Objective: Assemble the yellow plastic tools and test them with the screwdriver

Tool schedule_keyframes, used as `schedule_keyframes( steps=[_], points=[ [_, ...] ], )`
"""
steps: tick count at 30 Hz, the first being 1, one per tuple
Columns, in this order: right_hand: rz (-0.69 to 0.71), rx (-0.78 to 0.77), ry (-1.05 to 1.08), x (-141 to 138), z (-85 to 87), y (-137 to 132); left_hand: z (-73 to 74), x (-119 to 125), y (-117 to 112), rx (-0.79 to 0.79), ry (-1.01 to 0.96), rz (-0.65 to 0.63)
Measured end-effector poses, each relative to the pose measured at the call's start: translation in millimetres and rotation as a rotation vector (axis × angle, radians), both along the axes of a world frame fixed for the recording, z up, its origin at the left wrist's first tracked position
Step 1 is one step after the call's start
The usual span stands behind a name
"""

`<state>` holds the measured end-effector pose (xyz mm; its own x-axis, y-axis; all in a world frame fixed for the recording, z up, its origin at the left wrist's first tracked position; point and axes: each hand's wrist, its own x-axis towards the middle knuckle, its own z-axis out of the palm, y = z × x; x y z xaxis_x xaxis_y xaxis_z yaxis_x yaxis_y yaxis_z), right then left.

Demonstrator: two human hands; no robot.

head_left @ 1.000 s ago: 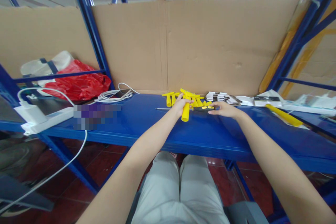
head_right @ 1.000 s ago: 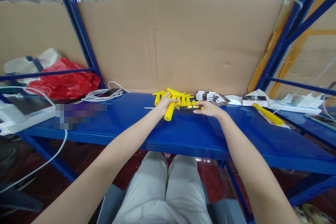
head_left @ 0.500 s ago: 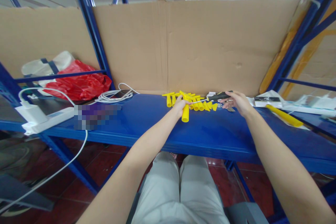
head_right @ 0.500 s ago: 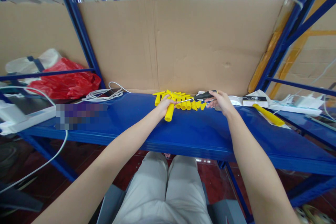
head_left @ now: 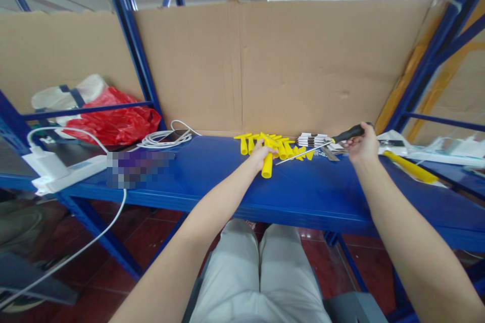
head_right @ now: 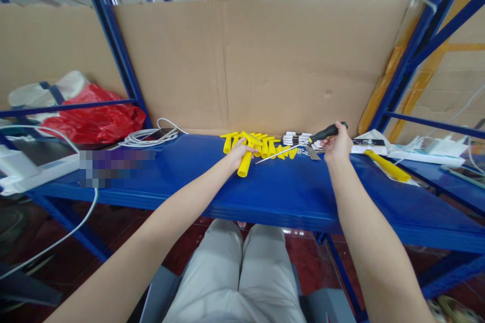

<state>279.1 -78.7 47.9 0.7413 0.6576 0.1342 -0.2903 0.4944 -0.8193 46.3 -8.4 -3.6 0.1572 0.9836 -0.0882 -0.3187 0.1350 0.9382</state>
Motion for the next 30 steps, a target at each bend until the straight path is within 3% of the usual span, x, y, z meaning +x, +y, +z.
schedule_keyframes(
  steps=[3, 6, 13, 24, 30],
  points=[
    [-0.147, -0.001, 0.178, -4, 6.5, -7, -0.2, 0, 0, 0.013, 0.017, -0.014],
    [-0.198, 0.051, 0.261, -7, 10.9, -12, -0.8, 0, 1, 0.043, 0.024, -0.053],
    [-0.216, 0.092, 0.323, -5, 11.0, -16, -3.2, 0, 2, 0.081, 0.011, -0.081],
    [-0.120, 0.137, 0.410, -4, 10.2, -18, -0.3, 1, -6, 0.091, 0.039, -0.166],
    [-0.169, 0.143, 0.438, -2, 9.7, -15, 2.7, 0, -11, 0.105, 0.111, -0.230]
  ],
)
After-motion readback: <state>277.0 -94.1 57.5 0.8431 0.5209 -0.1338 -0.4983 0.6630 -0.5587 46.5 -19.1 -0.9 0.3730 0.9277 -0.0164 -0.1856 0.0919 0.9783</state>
